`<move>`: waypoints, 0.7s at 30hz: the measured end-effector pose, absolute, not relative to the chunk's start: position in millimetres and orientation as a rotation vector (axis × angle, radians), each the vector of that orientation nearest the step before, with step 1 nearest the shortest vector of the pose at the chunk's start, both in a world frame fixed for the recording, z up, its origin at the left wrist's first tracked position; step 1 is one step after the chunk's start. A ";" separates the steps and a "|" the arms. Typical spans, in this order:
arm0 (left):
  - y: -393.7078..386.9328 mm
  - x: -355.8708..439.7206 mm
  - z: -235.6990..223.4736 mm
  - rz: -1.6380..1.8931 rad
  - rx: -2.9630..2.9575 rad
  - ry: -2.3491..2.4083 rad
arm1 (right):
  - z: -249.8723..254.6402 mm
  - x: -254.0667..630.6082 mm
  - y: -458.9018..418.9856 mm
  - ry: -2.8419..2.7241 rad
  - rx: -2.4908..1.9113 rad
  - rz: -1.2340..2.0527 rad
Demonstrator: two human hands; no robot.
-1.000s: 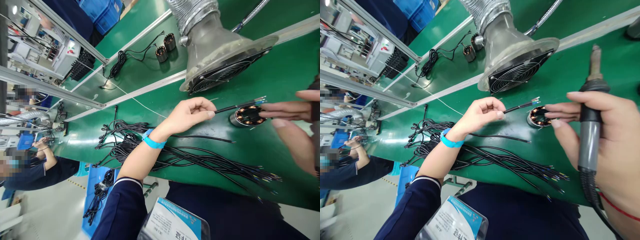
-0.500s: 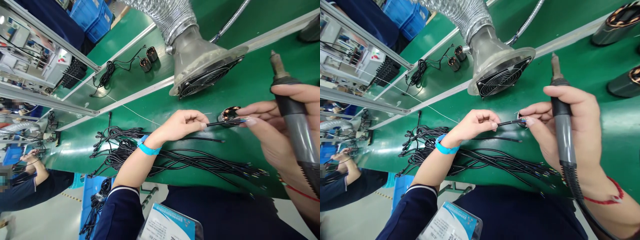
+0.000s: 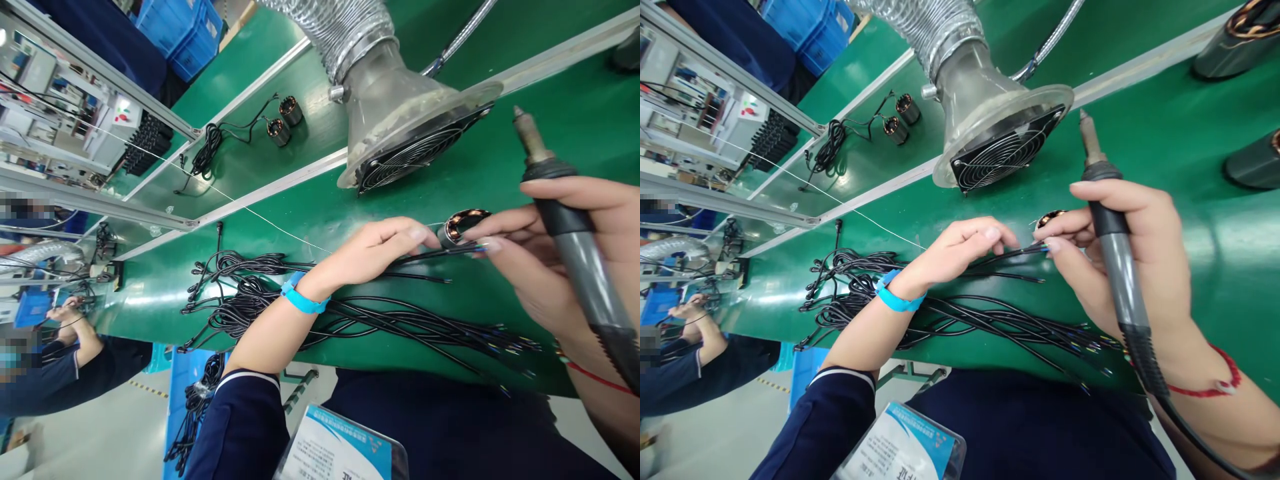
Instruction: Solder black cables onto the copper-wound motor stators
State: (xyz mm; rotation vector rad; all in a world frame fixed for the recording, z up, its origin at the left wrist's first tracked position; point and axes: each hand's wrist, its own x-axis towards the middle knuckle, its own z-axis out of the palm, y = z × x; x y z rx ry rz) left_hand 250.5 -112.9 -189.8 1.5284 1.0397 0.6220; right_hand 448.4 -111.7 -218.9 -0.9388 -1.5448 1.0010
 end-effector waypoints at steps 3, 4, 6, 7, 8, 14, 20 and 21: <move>-115.7 258.0 -189.0 0.618 1.691 1.021 | -223.8 445.9 -109.3 -1.531 -0.986 1.068; -116.1 260.2 -189.0 0.612 1.723 1.029 | -225.1 445.2 -109.0 -1.534 -0.986 1.071; -116.3 263.7 -189.1 0.579 1.763 1.061 | -226.9 443.9 -109.1 -1.547 -0.969 1.053; -116.2 265.0 -189.2 0.555 1.769 1.078 | -227.4 443.4 -109.4 -1.555 -0.954 1.046; -116.1 266.0 -189.5 0.527 1.774 1.095 | -227.9 443.0 -109.8 -1.563 -0.939 1.038; -118.2 270.6 -194.2 0.466 1.435 1.026 | -229.8 442.5 -109.0 -1.611 -0.903 0.976; -112.1 277.2 -194.3 0.671 1.045 1.137 | -218.9 448.2 -113.0 -1.689 -1.062 0.898; -110.0 278.3 -194.9 0.710 1.026 1.194 | -217.5 450.5 -115.6 -1.716 -1.152 0.833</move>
